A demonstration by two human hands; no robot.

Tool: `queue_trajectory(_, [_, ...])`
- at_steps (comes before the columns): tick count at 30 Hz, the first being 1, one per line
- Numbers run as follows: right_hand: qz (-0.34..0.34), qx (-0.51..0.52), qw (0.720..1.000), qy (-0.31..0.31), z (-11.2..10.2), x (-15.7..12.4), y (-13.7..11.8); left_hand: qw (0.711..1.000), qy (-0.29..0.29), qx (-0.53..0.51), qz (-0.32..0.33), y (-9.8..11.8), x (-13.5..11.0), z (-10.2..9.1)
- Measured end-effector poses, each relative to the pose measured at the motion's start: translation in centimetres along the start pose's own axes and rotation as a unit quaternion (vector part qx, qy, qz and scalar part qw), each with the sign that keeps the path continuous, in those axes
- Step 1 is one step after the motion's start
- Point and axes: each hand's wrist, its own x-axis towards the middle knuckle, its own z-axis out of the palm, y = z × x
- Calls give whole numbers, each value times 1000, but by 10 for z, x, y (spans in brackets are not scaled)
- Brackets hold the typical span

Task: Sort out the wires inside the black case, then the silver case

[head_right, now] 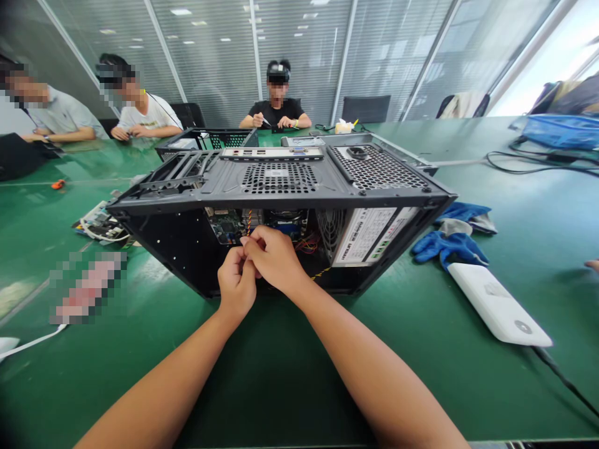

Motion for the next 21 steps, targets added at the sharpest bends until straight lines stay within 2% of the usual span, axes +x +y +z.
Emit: queue_trajectory(21, [-2, -12, 1000, -2, 1, -1, 1, 1000, -22, 4, -5, -2, -2, 1])
